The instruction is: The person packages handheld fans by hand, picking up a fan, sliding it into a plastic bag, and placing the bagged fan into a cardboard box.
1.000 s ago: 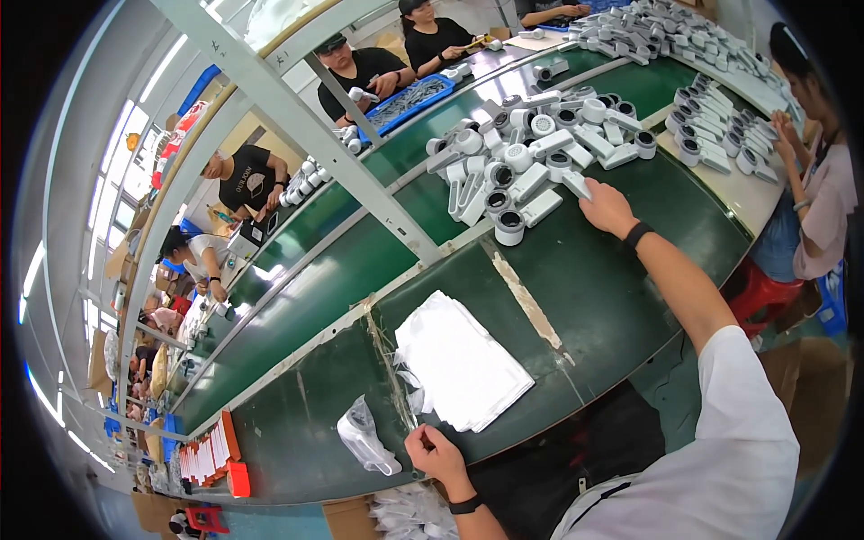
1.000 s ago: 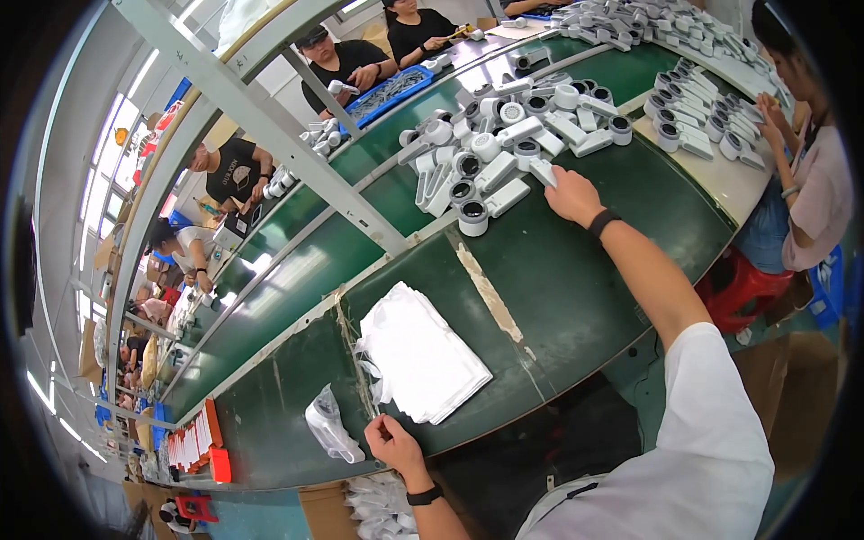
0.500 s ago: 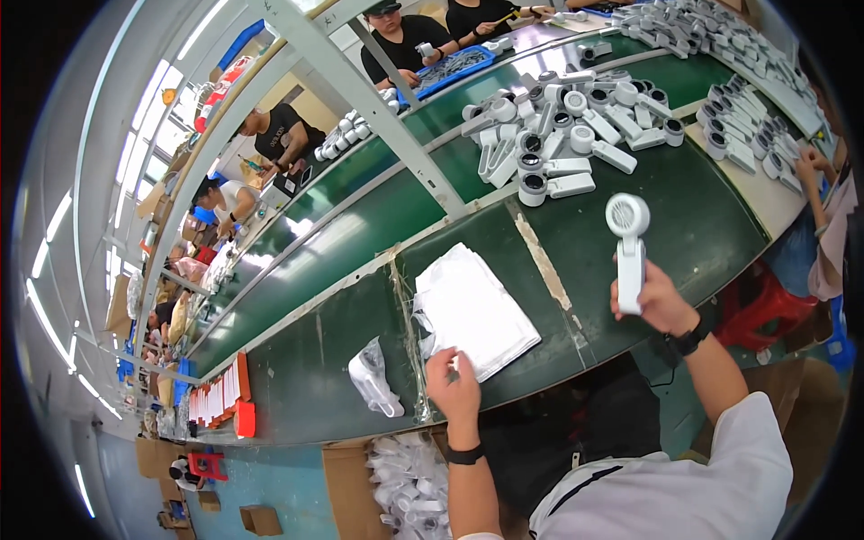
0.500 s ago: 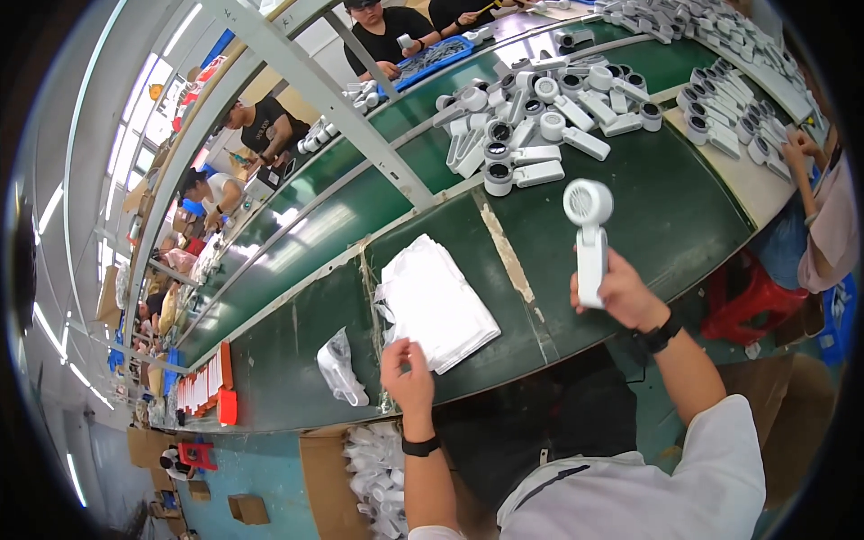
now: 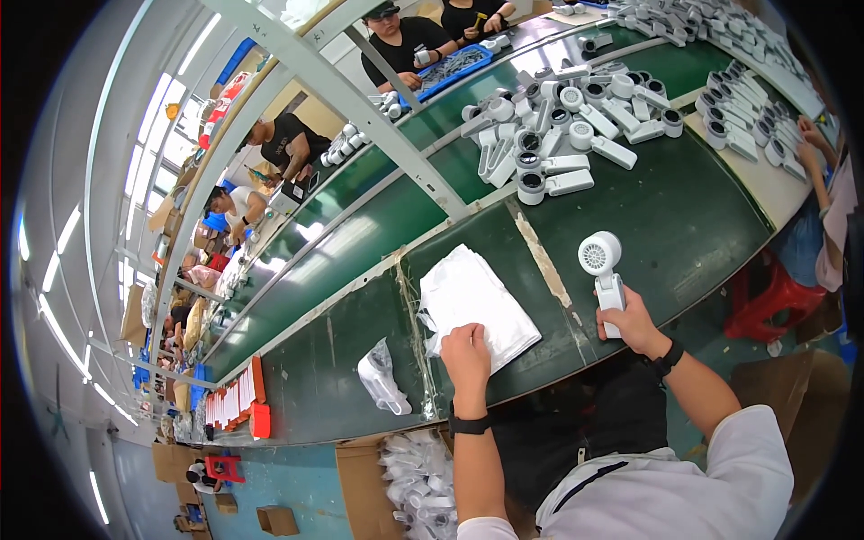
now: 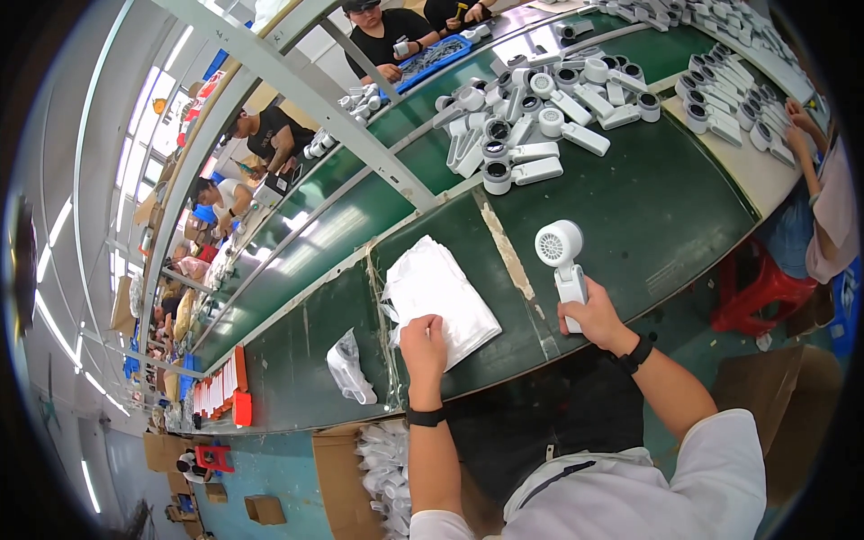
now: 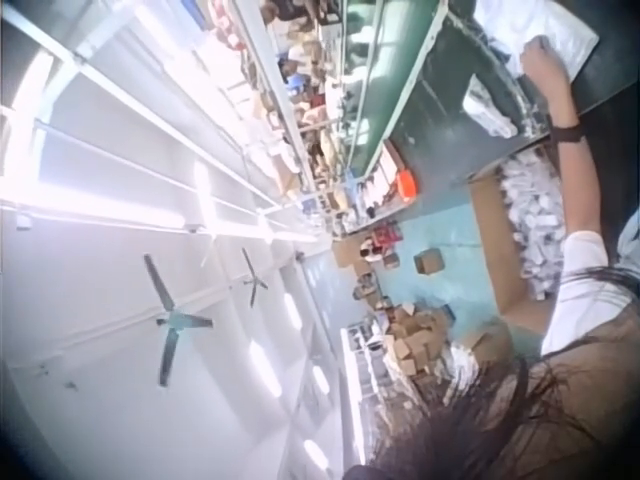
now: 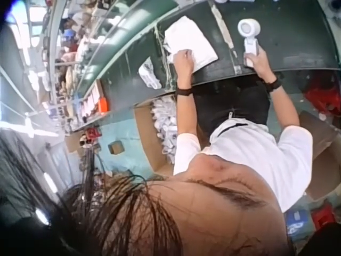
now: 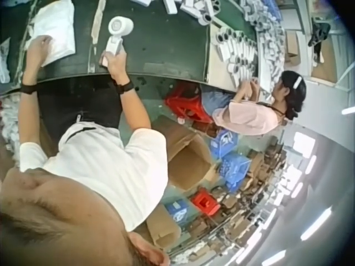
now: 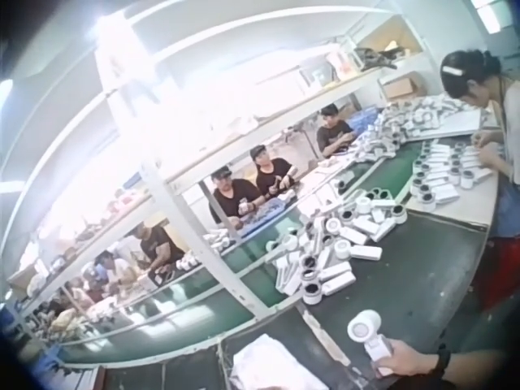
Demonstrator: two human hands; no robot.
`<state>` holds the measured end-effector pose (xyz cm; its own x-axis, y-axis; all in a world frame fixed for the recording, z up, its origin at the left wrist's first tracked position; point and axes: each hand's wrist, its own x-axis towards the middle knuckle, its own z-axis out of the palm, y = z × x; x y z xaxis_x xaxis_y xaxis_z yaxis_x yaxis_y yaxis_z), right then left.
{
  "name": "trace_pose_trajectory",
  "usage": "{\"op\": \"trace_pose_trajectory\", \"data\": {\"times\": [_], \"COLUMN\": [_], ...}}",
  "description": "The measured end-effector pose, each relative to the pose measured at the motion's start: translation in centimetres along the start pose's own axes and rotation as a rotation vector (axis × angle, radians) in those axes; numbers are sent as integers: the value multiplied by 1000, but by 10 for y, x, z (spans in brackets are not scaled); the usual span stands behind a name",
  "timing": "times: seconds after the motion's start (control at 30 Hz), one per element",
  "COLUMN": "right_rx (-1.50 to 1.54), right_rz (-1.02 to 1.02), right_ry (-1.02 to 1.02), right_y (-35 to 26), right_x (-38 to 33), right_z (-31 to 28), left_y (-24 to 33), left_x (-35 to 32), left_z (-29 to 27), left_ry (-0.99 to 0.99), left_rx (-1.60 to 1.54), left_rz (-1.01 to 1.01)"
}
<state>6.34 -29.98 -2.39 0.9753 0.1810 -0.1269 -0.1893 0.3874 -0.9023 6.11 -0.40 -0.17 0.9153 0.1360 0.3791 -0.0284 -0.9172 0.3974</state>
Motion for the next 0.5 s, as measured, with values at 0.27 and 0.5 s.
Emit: {"op": "trace_pose_trajectory", "data": {"times": [0.27,0.5], "right_rx": [-21,-116], "right_rz": [-28,-115], "right_ry": [8,-70], "right_y": [8,2], "right_x": [-1,-20], "right_z": [-2,37], "left_y": [18,65], "left_x": [-10,-42], "left_z": [-13,-14], "left_ry": [38,-45], "left_rx": [-497,-1019], "left_rz": [-183,-398]}}
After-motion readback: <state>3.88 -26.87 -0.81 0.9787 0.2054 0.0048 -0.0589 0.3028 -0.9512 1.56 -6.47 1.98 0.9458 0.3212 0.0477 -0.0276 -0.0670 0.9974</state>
